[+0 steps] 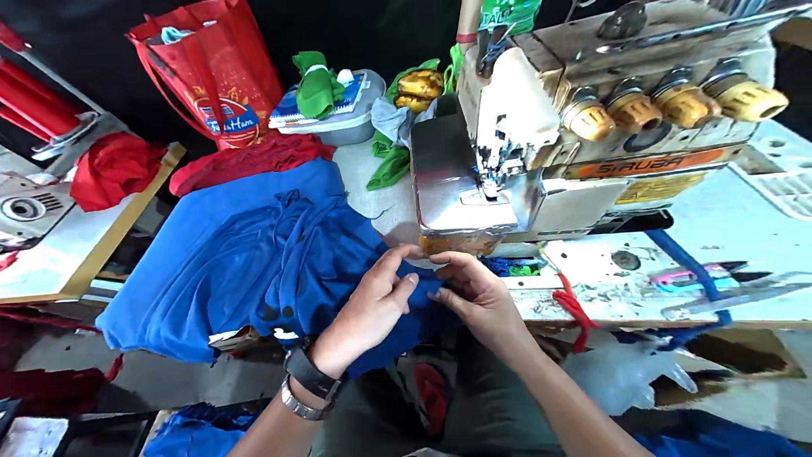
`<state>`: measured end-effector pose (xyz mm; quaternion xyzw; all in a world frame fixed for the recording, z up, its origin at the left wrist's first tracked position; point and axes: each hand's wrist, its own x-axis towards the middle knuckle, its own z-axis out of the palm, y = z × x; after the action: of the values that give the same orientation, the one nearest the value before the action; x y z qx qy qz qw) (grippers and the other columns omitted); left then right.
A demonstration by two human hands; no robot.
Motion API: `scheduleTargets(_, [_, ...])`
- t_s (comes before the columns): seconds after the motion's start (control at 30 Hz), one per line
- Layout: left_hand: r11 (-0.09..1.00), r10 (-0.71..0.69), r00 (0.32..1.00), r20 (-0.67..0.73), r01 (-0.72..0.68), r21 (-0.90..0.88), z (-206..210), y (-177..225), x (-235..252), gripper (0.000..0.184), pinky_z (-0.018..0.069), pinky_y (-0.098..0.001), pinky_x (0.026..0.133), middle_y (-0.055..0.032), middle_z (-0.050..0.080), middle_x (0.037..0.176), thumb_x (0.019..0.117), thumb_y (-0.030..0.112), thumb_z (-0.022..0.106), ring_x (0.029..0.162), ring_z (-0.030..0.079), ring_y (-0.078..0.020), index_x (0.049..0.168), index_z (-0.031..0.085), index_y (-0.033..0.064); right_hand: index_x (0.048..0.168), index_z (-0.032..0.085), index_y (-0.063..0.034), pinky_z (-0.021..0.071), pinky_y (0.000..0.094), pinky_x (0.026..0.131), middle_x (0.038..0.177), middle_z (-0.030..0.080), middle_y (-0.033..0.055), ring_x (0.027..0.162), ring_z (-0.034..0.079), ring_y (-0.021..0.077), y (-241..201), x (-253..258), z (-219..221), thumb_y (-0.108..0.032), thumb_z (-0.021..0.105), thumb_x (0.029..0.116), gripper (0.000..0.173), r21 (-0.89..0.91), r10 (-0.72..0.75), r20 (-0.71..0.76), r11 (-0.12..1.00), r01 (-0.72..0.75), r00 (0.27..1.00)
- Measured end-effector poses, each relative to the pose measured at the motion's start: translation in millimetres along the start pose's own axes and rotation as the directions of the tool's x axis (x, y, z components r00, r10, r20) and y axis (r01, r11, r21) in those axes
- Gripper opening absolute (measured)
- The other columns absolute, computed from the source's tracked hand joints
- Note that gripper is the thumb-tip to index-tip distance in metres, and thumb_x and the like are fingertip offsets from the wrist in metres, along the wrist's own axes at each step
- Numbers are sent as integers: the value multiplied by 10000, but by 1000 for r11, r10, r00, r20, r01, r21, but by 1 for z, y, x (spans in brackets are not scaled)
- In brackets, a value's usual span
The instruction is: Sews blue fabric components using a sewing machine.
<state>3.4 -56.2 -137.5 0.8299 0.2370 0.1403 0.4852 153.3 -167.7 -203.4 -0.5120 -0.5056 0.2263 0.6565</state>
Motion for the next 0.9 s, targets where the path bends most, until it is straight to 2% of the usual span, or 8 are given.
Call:
scheduleTargets(0.1, [994, -12, 989, 149, -4, 106, -18, 4, 9, 335, 445, -206, 532, -19, 625, 1027, 1095, 295, 440, 621, 525, -58, 1228, 667, 88, 1300, 594, -20, 588, 194, 843, 1046, 715, 13, 921, 693, 25, -2, 1, 2, 36, 686, 883, 431, -39, -90, 27, 995, 91, 996])
scheduleTargets(0.2, [981, 91, 986, 136, -112, 157, -27, 3, 13, 204, 495, -193, 673, 0, 625, 956, 1009, 254, 636, 782, 585, -51, 1048, 731, 79, 1312, 582, -26, 580, 180, 806, 990, 712, 4, 878, 685, 19, -7, 5, 4, 31, 666, 875, 449, -84, -92, 17, 992, 93, 996])
scheduleTargets(0.27, [985, 118, 986, 119, -132, 112, -32, 2, 11, 150, 517, -180, 664, 0, 640, 954, 932, 187, 738, 769, 601, -43, 1026, 726, 71, 1312, 585, -66, 571, 174, 731, 916, 695, -19, 799, 667, 19, -9, 8, 6, 4, 666, 868, 457, -81, -34, -1, 996, 33, 999])
scheduleTargets(0.4, [992, 106, 984, 142, -114, 51, -35, -9, 4, 370, 475, -142, 586, 0, 627, 990, 762, 158, 882, 712, 569, -16, 1082, 721, 65, 1312, 583, -85, 568, 186, 685, 873, 701, -15, 749, 667, 40, -9, 12, 13, 20, 662, 882, 449, -11, 54, 27, 998, -54, 998])
scheduleTargets(0.5, [989, 122, 991, 59, -127, 80, -33, -17, 0, 178, 536, -172, 672, 4, 662, 961, 866, 155, 802, 778, 626, -29, 1011, 742, 69, 1275, 602, -87, 561, 185, 698, 875, 696, -20, 748, 657, 31, -6, 12, 16, -22, 652, 916, 368, -24, 87, 54, 996, -85, 995])
scheduleTargets(0.57, [994, 94, 996, -10, -93, 54, -32, -18, -3, 94, 529, -192, 713, 23, 678, 929, 959, 161, 701, 800, 629, -30, 971, 751, 83, 1267, 613, -83, 554, 185, 705, 878, 686, -19, 754, 648, 29, -2, 11, 17, -72, 663, 948, 322, -18, 97, 95, 995, -95, 991])
scheduleTargets(0.73, [999, -43, 994, -99, 40, -38, -33, -18, -6, 142, 397, -168, 523, 41, 667, 862, 1026, 177, 616, 584, 501, -18, 982, 729, 103, 1275, 623, -102, 585, 201, 757, 957, 728, -5, 843, 696, 52, 0, 10, 12, -22, 681, 916, 372, 101, 130, 145, 984, -146, 981])
scheduleTargets(0.9, [992, -82, 993, -90, 73, -104, -37, -16, -7, 171, 413, -156, 513, 38, 640, 721, 1030, 207, 613, 549, 507, -21, 963, 737, 110, 1276, 615, -110, 585, 198, 758, 939, 715, -3, 838, 690, 62, 1, 7, 10, 6, 725, 866, 440, 176, 109, 139, 975, -133, 984])
